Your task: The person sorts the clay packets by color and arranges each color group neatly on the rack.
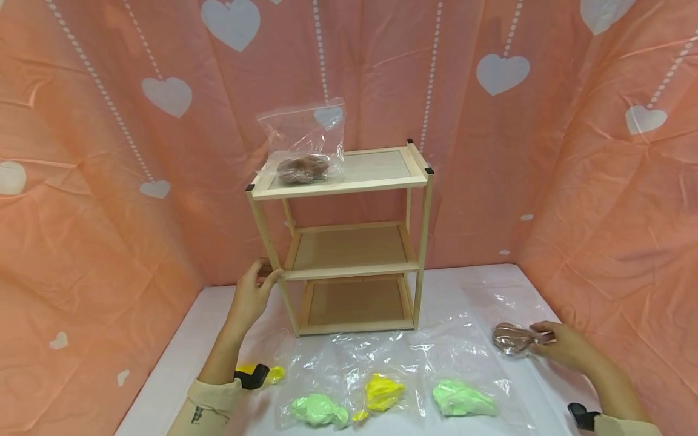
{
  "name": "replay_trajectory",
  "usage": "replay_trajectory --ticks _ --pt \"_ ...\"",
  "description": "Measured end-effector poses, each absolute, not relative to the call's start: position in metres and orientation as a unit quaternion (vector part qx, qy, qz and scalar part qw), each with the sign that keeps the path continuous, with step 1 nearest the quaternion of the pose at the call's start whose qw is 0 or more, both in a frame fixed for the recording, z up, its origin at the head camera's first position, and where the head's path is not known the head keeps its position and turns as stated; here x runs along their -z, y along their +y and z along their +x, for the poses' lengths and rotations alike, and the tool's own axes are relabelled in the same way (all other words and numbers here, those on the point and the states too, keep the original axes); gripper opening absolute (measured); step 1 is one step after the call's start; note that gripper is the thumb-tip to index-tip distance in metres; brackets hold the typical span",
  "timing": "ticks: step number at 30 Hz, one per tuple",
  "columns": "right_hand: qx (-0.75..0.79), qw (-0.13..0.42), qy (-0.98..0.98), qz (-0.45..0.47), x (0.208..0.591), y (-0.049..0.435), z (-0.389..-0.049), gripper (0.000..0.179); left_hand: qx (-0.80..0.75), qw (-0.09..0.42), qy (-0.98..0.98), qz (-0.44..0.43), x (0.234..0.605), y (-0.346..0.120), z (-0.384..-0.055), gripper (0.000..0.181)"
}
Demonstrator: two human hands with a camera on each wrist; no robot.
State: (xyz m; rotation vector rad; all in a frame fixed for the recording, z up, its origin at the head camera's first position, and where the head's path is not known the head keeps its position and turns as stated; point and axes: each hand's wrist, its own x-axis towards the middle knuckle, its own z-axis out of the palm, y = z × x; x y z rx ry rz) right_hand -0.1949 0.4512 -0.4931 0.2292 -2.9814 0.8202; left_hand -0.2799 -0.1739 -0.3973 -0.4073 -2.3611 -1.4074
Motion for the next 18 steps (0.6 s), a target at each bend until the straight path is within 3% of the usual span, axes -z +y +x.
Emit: replay_trajectory --ticks 8,15,18 --pt "-0.264 0.028 -0.962 0.062 0.498 0.443 -0.197 0.023 0.498 0.17 -0.839 -0.139 0.397 -0.173 -0.28 0.03" --pt "-0.256 0.029 -0.965 0.058 0.501 0.437 -0.203 0.03 0.5 0.17 -0.838 -0.137 0.397 -0.174 -0.279 0.029" --pt "-0.253 0.029 -0.965 0.055 0.501 0.434 -0.206 0.024 0.503 0.172 -0.836 -0.138 0.398 -0.174 -0.28 0.03"
